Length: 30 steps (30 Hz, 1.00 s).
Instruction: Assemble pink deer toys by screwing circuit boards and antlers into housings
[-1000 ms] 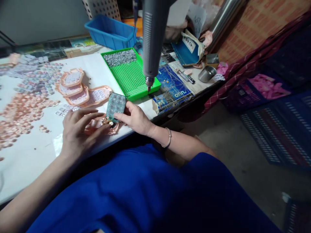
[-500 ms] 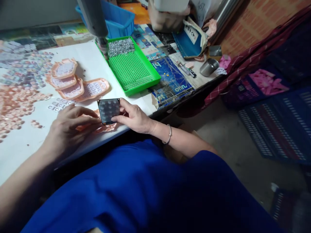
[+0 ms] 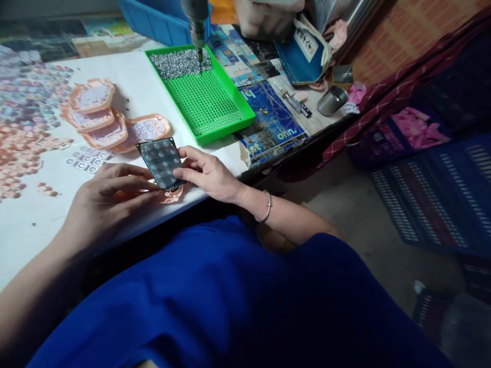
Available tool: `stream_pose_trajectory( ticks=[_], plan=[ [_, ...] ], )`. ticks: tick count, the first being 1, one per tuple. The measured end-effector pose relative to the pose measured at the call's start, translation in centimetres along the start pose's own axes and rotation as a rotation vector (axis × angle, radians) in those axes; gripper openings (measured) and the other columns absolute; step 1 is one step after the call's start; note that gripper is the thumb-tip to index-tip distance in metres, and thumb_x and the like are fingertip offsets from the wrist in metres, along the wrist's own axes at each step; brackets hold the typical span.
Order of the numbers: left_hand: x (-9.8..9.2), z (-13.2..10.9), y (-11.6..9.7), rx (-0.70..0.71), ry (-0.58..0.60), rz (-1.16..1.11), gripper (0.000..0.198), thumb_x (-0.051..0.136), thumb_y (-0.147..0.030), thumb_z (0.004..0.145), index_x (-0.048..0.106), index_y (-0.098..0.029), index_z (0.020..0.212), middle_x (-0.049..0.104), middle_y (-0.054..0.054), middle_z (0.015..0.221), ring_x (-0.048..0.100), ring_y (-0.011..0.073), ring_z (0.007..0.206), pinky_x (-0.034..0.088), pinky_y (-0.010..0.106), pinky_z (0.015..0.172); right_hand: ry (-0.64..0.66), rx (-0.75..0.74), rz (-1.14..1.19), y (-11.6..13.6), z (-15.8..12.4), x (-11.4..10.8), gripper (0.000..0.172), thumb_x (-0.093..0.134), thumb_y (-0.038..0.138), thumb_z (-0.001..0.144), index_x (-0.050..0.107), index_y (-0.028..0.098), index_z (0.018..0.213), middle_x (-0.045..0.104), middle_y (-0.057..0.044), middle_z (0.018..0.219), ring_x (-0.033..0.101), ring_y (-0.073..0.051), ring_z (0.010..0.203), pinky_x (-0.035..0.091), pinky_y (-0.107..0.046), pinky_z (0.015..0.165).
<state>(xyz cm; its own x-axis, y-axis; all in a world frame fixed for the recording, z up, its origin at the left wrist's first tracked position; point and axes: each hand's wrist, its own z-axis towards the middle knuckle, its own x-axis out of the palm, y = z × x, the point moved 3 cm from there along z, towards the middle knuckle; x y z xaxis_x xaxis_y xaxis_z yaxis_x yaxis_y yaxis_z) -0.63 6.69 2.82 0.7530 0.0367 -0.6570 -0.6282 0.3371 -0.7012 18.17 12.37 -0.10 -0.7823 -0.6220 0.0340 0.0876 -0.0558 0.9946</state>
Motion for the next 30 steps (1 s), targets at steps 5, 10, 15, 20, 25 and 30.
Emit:
stream_pose_trajectory(
  ticks=[5, 10, 15, 20, 25, 30],
  plan=[
    [0.0, -0.4, 0.1, 0.119, 0.008, 0.097, 0.018, 0.065, -0.035, 0.090, 0.076, -0.024, 0.081, 0.072, 0.004, 0.090, 0.060, 0.0202, 0.087, 0.050, 0.036, 0.079, 0.005, 0.022, -0.065, 0.2, 0.0, 0.4, 0.021, 0.055, 0.024, 0.095, 0.055, 0.017, 0.115, 0.062, 0.001, 0.086, 0.059, -0.010, 0.076, 0.053, -0.020, 0.073],
    [0.1, -0.8, -0.1, 0.127, 0.016, 0.116, 0.018, 0.062, -0.032, 0.093, 0.075, -0.023, 0.084, 0.074, 0.005, 0.097, 0.061, 0.0206, 0.092, 0.050, 0.038, 0.086, 0.010, 0.003, -0.143, 0.4, 0.0, 0.3, 0.020, 0.052, 0.027, 0.096, 0.054, 0.017, 0.114, 0.060, 0.000, 0.088, 0.057, -0.012, 0.078, 0.054, -0.023, 0.076],
    [0.6, -1.0, -0.1, 0.075, -0.060, 0.084, 0.013, 0.066, -0.031, 0.090, 0.074, -0.025, 0.082, 0.075, 0.003, 0.094, 0.064, 0.0215, 0.092, 0.053, 0.038, 0.083, 0.068, -0.123, -0.174, 0.6, -0.5, -0.3, 0.006, 0.053, 0.020, 0.093, 0.055, 0.017, 0.098, 0.061, -0.002, 0.093, 0.060, -0.013, 0.092, 0.053, -0.030, 0.094],
    [0.9, -1.1, 0.0, 0.048, -0.093, 0.103, 0.010, 0.068, -0.032, 0.089, 0.074, -0.028, 0.081, 0.076, 0.003, 0.095, 0.065, 0.0231, 0.093, 0.054, 0.041, 0.084, 0.131, -0.161, -0.114, 0.9, -0.9, -0.5, 0.005, 0.051, 0.021, 0.096, 0.053, 0.017, 0.095, 0.060, -0.003, 0.094, 0.061, -0.012, 0.091, 0.054, -0.030, 0.094],
    [1.0, -1.0, 0.2, 0.080, -0.077, 0.112, 0.015, 0.066, -0.035, 0.091, 0.074, -0.027, 0.081, 0.075, 0.003, 0.096, 0.063, 0.0226, 0.094, 0.053, 0.040, 0.085, 0.051, -0.099, -0.251, 0.8, -0.3, 0.1, 0.008, 0.049, 0.021, 0.096, 0.053, 0.018, 0.102, 0.060, -0.002, 0.095, 0.059, -0.014, 0.093, 0.052, -0.032, 0.100],
    [1.1, -1.2, 0.4, 0.111, -0.085, 0.146, 0.014, 0.065, -0.034, 0.092, 0.073, -0.026, 0.083, 0.075, 0.002, 0.101, 0.061, 0.0208, 0.092, 0.049, 0.038, 0.083, -0.004, -0.054, -0.334, 0.3, 0.3, 0.8, 0.029, 0.048, 0.024, 0.099, 0.049, 0.016, 0.126, 0.057, 0.001, 0.087, 0.057, -0.013, 0.084, 0.053, -0.027, 0.087]
  ],
)
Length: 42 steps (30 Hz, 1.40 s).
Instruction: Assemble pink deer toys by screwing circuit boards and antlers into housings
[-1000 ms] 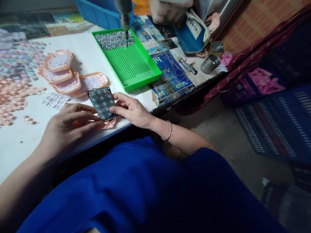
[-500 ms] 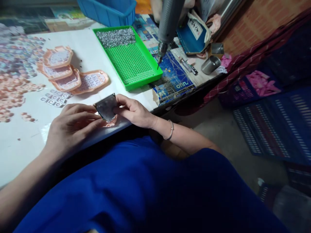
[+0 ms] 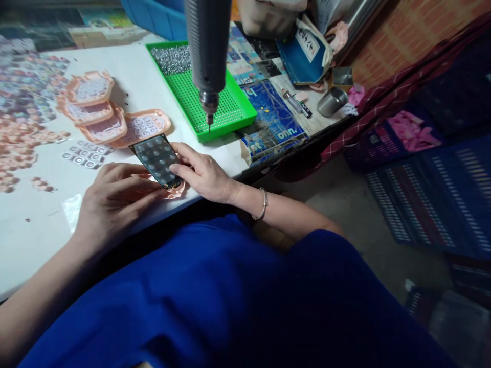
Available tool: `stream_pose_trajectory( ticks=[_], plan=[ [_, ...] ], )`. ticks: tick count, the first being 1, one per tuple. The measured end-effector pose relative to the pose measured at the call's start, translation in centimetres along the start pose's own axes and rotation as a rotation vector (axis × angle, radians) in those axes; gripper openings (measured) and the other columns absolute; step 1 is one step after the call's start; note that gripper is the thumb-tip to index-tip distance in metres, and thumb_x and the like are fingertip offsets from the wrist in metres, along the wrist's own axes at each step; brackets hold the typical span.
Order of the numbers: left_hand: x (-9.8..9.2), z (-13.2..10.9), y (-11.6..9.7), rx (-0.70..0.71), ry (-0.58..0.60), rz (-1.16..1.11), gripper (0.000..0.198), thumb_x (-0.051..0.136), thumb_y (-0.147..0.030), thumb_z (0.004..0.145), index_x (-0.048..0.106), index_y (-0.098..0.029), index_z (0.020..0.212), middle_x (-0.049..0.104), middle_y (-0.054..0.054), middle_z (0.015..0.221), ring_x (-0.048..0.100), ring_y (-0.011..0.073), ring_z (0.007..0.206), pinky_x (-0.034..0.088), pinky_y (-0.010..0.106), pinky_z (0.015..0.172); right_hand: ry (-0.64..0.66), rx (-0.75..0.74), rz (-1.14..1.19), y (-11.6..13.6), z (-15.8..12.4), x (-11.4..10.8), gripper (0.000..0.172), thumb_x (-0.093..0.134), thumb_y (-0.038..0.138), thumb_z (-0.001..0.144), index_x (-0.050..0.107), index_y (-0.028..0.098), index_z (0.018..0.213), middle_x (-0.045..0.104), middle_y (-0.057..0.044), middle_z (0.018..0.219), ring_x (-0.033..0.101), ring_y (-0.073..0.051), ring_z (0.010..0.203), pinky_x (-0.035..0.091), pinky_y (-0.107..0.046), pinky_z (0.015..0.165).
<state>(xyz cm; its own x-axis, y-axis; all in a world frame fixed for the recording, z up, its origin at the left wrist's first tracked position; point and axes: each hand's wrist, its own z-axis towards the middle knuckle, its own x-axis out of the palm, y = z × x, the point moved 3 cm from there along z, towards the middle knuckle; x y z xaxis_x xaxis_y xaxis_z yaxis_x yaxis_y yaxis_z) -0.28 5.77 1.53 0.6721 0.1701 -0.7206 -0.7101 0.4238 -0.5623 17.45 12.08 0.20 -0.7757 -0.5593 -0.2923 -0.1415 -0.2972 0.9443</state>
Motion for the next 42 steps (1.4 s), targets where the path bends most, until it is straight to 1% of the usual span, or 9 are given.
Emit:
stream_pose_trajectory(
  ticks=[3, 5, 8, 12, 17, 21, 27, 30, 42],
  plan=[
    [0.0, 0.0, 0.0, -0.013, 0.001, 0.004, 0.014, 0.065, -0.033, 0.092, 0.073, -0.026, 0.082, 0.074, 0.002, 0.101, 0.060, 0.0205, 0.090, 0.047, 0.038, 0.081, -0.020, 0.001, -0.082, 0.1, 0.1, 0.0, 0.040, 0.049, 0.025, 0.100, 0.043, 0.015, 0.138, 0.053, 0.004, 0.079, 0.053, -0.012, 0.074, 0.052, -0.026, 0.079],
    [0.0, 0.0, -0.2, -0.027, 0.008, -0.002, 0.013, 0.066, -0.032, 0.091, 0.073, -0.026, 0.081, 0.074, 0.003, 0.100, 0.059, 0.0209, 0.088, 0.047, 0.039, 0.081, -0.004, 0.012, -0.098, 0.3, 0.2, 0.0, 0.042, 0.047, 0.025, 0.100, 0.043, 0.015, 0.141, 0.059, 0.002, 0.083, 0.056, -0.013, 0.077, 0.054, -0.027, 0.082],
    [0.0, 0.1, -0.3, -0.054, 0.011, -0.010, 0.012, 0.067, -0.032, 0.089, 0.073, -0.027, 0.080, 0.073, 0.003, 0.098, 0.060, 0.0216, 0.088, 0.047, 0.039, 0.081, 0.010, 0.026, -0.128, 0.7, 0.5, -0.1, 0.044, 0.045, 0.023, 0.099, 0.046, 0.015, 0.142, 0.069, -0.004, 0.107, 0.064, -0.015, 0.096, 0.055, -0.028, 0.095],
    [0.0, 0.0, -0.3, -0.071, -0.004, -0.007, 0.013, 0.068, -0.032, 0.088, 0.074, -0.027, 0.078, 0.070, 0.003, 0.092, 0.059, 0.0219, 0.088, 0.048, 0.040, 0.082, 0.001, -0.035, -0.318, 1.2, 0.7, 0.1, 0.043, 0.041, 0.026, 0.102, 0.049, 0.016, 0.143, 0.065, -0.009, 0.134, 0.061, -0.022, 0.123, 0.047, -0.038, 0.112],
    [0.0, -0.2, -0.2, -0.073, -0.035, 0.027, 0.013, 0.068, -0.033, 0.088, 0.078, -0.026, 0.084, 0.064, 0.006, 0.092, 0.057, 0.0241, 0.092, 0.048, 0.042, 0.084, 0.012, -0.082, -0.518, 1.2, 1.2, 0.3, 0.044, 0.038, 0.028, 0.104, 0.052, 0.011, 0.142, 0.069, -0.012, 0.127, 0.061, -0.025, 0.122, 0.045, -0.041, 0.113],
    [-0.1, -0.3, -0.2, -0.046, -0.068, 0.060, 0.014, 0.070, -0.034, 0.088, 0.079, -0.025, 0.084, 0.066, 0.009, 0.104, 0.056, 0.0265, 0.098, 0.048, 0.046, 0.088, 0.035, -0.053, -0.473, 0.7, 1.7, 0.2, 0.047, 0.038, 0.025, 0.103, 0.048, 0.008, 0.146, 0.070, -0.012, 0.124, 0.062, -0.022, 0.120, 0.044, -0.039, 0.114],
    [-0.1, -0.4, -0.3, -0.054, -0.069, 0.069, 0.015, 0.069, -0.036, 0.088, 0.080, -0.026, 0.085, 0.065, 0.011, 0.110, 0.057, 0.0297, 0.106, 0.046, 0.054, 0.095, 0.039, -0.078, -0.366, 0.1, 1.9, 0.1, 0.043, 0.040, 0.026, 0.104, 0.053, 0.015, 0.143, 0.064, -0.009, 0.138, 0.061, -0.019, 0.124, 0.042, -0.035, 0.117],
    [-0.1, -0.3, -0.2, -0.095, -0.034, 0.052, 0.017, 0.067, -0.038, 0.088, 0.080, -0.028, 0.085, 0.063, 0.010, 0.106, 0.056, 0.0300, 0.105, 0.045, 0.057, 0.099, 0.059, -0.086, -0.382, -0.1, 1.9, 0.0, 0.042, 0.040, 0.026, 0.104, 0.053, 0.015, 0.143, 0.066, -0.009, 0.136, 0.061, -0.019, 0.123, 0.043, -0.037, 0.115],
    [-0.2, -0.2, -0.2, -0.125, -0.021, 0.004, 0.016, 0.067, -0.039, 0.087, 0.080, -0.029, 0.085, 0.061, 0.006, 0.094, 0.055, 0.0255, 0.093, 0.049, 0.044, 0.084, 0.125, -0.118, -0.389, -0.3, 2.3, 0.2, 0.044, 0.037, 0.024, 0.104, 0.049, 0.013, 0.144, 0.062, -0.009, 0.141, 0.058, -0.020, 0.126, 0.041, -0.042, 0.117]
  ],
)
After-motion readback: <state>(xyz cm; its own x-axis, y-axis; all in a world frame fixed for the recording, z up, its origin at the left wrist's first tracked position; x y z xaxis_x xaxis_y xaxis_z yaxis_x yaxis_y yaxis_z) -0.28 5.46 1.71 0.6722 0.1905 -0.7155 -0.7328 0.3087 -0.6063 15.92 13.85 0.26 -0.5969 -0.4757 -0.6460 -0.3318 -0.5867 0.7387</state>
